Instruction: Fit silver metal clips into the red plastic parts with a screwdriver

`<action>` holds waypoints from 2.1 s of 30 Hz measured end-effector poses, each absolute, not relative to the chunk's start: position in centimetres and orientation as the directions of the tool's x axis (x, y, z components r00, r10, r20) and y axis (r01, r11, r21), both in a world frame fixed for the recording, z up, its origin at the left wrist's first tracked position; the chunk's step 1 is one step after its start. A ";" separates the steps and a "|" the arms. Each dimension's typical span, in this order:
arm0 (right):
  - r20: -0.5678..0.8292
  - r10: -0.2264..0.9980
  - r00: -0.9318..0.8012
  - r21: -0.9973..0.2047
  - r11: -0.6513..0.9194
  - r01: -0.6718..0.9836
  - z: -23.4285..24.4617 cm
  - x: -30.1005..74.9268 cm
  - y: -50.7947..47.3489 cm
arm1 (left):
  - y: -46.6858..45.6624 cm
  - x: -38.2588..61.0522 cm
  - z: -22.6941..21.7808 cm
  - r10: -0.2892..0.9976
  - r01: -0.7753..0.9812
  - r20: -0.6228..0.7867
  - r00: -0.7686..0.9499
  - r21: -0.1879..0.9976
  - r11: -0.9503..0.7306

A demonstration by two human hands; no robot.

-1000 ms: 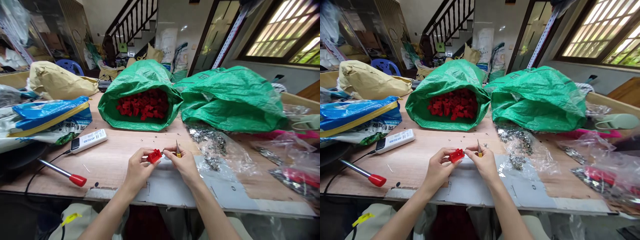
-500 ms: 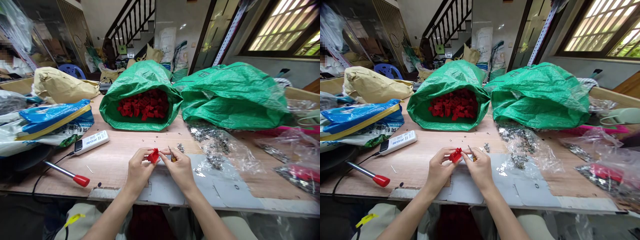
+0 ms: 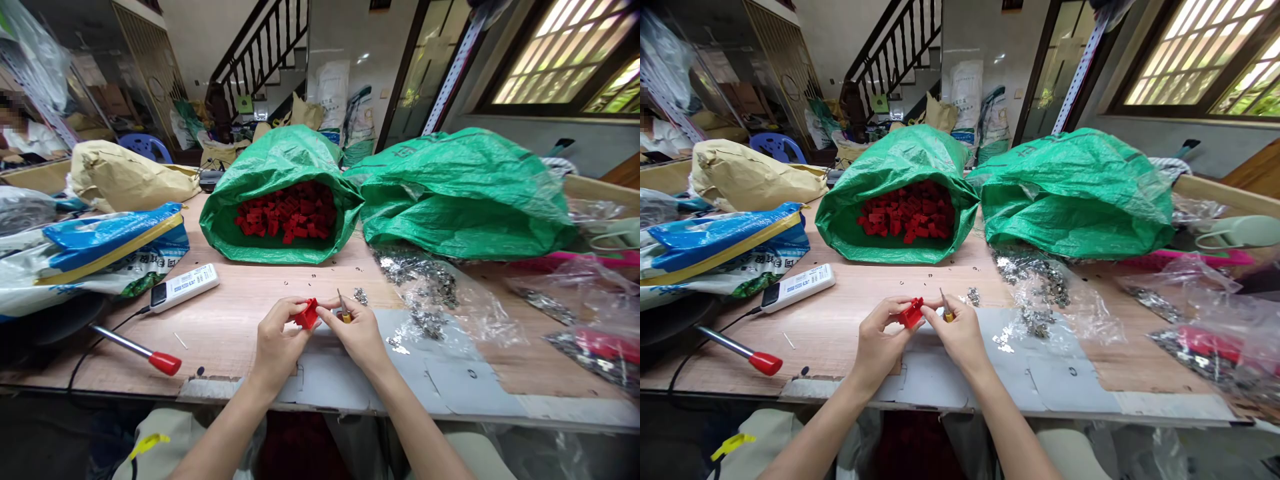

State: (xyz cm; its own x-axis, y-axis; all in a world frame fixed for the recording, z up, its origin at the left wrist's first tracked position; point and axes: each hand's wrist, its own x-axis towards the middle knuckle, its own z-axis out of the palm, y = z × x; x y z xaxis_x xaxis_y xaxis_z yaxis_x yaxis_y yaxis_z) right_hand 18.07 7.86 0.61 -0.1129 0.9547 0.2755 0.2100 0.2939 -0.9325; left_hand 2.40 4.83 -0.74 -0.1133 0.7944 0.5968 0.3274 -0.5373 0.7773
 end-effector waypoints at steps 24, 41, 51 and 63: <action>-0.050 0.956 -0.288 -0.998 -0.034 0.058 0.9 19.2 8.1 | 4.7 2.1 -0.6 0.772 0.393 0.627 -0.100 0.738 -0.549; 0.012 0.967 -0.253 -1.000 0.012 -0.003 1.3 18.9 7.9 | 4.4 2.1 -0.5 0.716 0.438 0.690 -0.108 0.680 -0.589; 0.169 0.971 -0.171 -0.979 0.186 0.085 1.0 18.2 7.3 | 4.4 1.6 -1.2 0.609 0.562 0.793 -0.009 0.508 -0.653; -0.219 0.789 -0.574 -0.869 -0.426 -0.254 2.5 19.9 7.0 | 4.1 1.3 -1.5 0.731 0.333 0.680 -0.054 0.703 -0.629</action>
